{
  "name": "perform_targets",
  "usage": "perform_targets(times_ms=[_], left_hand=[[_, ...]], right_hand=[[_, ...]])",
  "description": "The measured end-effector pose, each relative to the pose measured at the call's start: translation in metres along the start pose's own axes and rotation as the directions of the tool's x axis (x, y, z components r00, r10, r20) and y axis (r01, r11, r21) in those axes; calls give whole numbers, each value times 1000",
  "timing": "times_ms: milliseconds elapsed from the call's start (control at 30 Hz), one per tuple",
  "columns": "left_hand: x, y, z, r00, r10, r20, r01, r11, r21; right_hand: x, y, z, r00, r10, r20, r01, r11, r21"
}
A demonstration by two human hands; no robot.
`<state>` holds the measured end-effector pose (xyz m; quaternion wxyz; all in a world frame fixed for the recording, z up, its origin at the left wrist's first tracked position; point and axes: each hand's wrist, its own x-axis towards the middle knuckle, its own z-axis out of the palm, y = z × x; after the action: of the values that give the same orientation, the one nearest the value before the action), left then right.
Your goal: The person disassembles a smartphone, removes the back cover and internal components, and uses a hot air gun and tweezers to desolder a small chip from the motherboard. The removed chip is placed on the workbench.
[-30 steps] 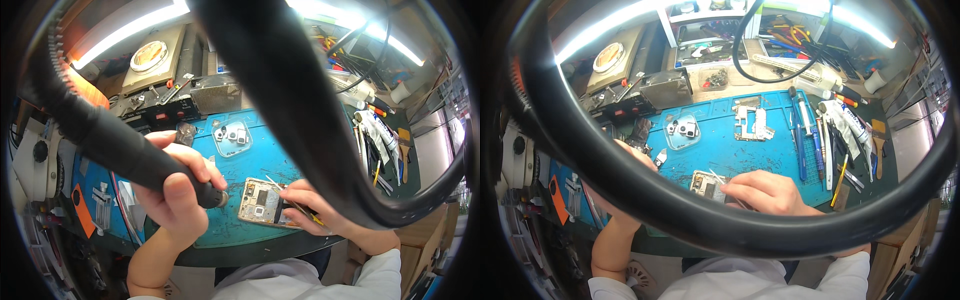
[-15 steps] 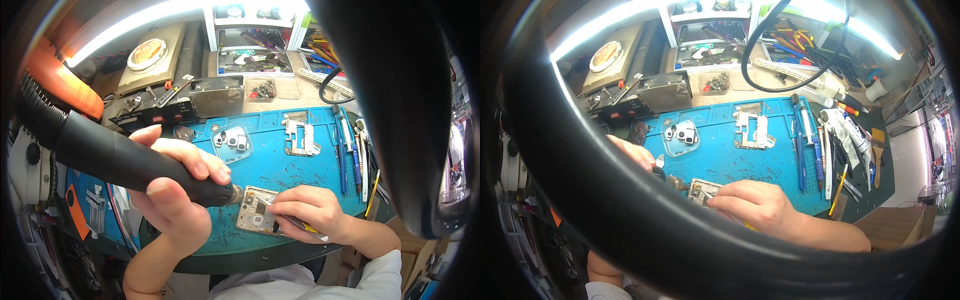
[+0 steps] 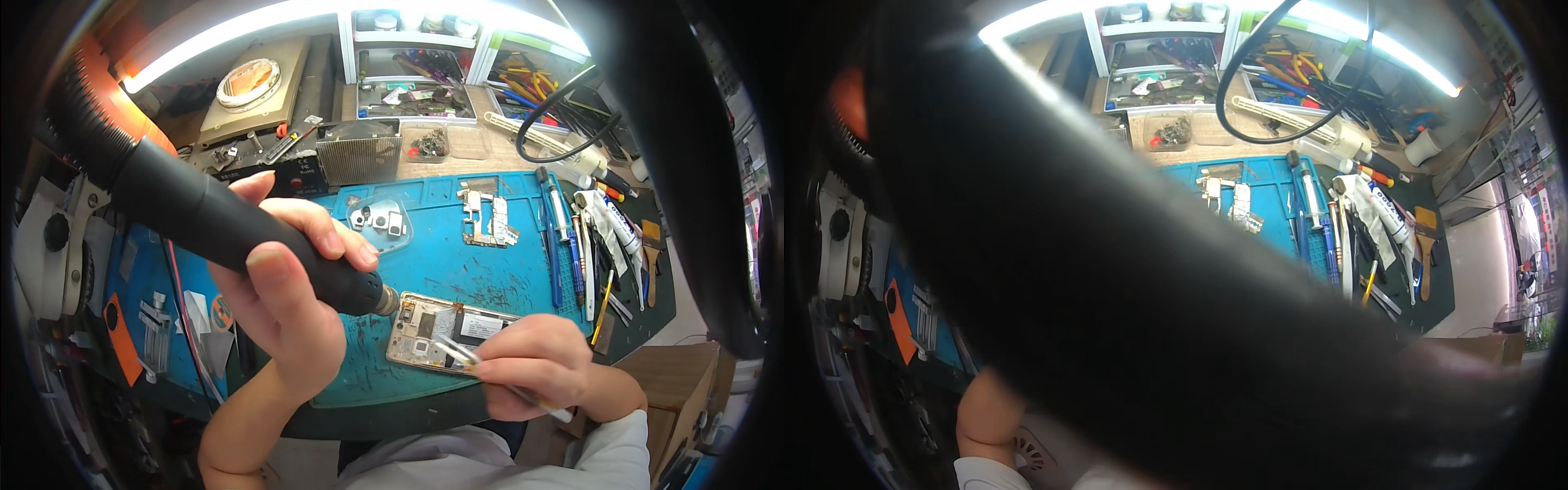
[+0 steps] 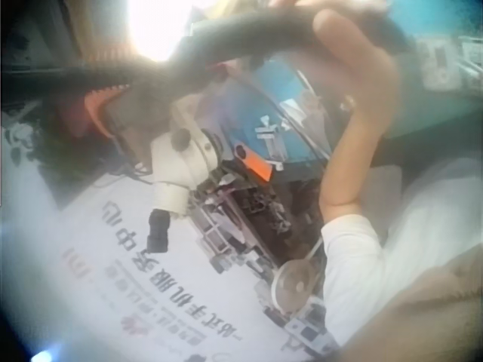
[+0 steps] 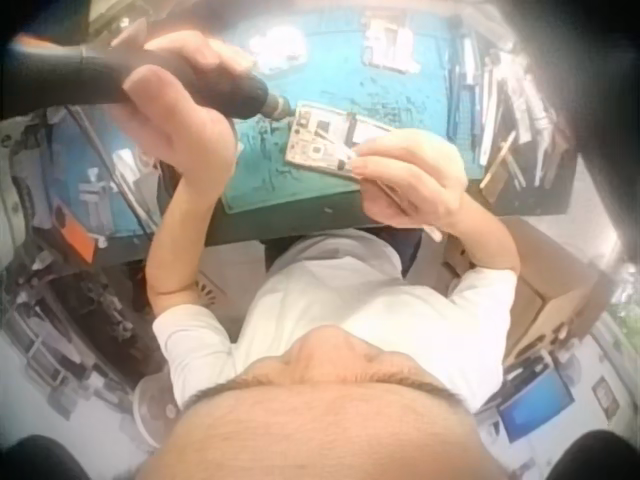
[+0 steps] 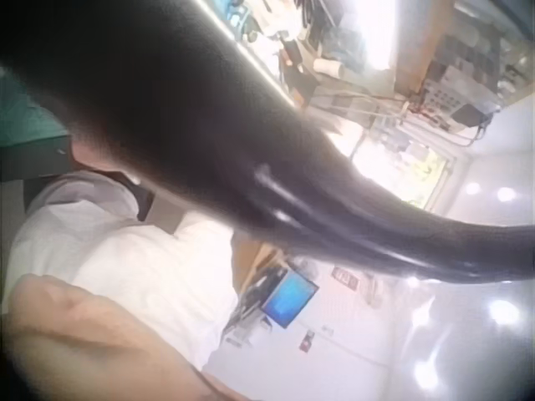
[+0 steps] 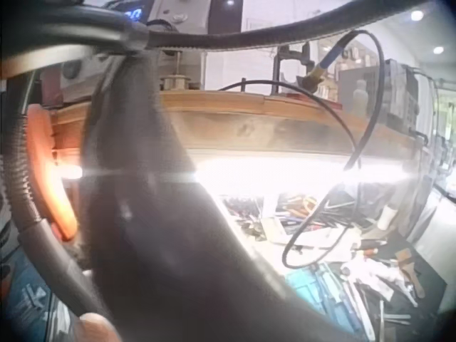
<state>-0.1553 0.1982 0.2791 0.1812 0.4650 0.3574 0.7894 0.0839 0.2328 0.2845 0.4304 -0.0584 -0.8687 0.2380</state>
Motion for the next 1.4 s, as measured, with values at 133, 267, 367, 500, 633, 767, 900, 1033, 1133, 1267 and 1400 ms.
perform_targets(times_ms=[133, 267, 367, 500, 633, 767, 900, 1033, 1133, 1267, 1400], left_hand=[[-3, 1, 10, 999, -23, -33, 22, 999, -31], [-3, 3, 10, 999, -24, -42, 24, 1000, -2], [-2, 1, 8, 999, -13, -31, 13, 1000, 7], [-1, 2, 8, 1000, -9, -11, 9, 1000, 25], [-1, 0, 7, 1000, -4, 0, 4, 1000, 10], [-2, -1, 8, 1000, -13, -4, 13, 1000, -5], [-2, 1, 9, 1000, -13, 0, 13, 1000, -2], [-2, 1, 10, 1000, -5, 1, 5, 1000, -22], [-2, 0, 9, 1000, 0, 24, 1, 999, -34], [-2, 3, 9, 998, -14, 63, 11, 999, 53], [-3, 0, 10, 998, -8, 59, 8, 1000, 2]], right_hand=[[10, -6, 12, 961, 180, 209, -158, 980, -119], [8, 5, 18, 937, 293, 189, -275, 954, -118], [7, 6, 19, 936, 291, 196, -272, 955, -118], [7, 8, 20, 930, 302, 210, -286, 953, -102], [10, 7, 20, 928, 304, 216, -288, 952, -103], [11, 7, 20, 924, 310, 222, -293, 950, -107], [15, 3, 19, 914, 330, 237, -306, 943, -134], [6, -4, 17, 865, 412, 286, -369, 909, -195], [12, -10, 17, 851, 421, 312, -348, 899, -265], [31, -16, 19, 846, 417, 334, -322, 897, -304], [31, -18, 25, 854, 401, 331, -292, 897, -332]])
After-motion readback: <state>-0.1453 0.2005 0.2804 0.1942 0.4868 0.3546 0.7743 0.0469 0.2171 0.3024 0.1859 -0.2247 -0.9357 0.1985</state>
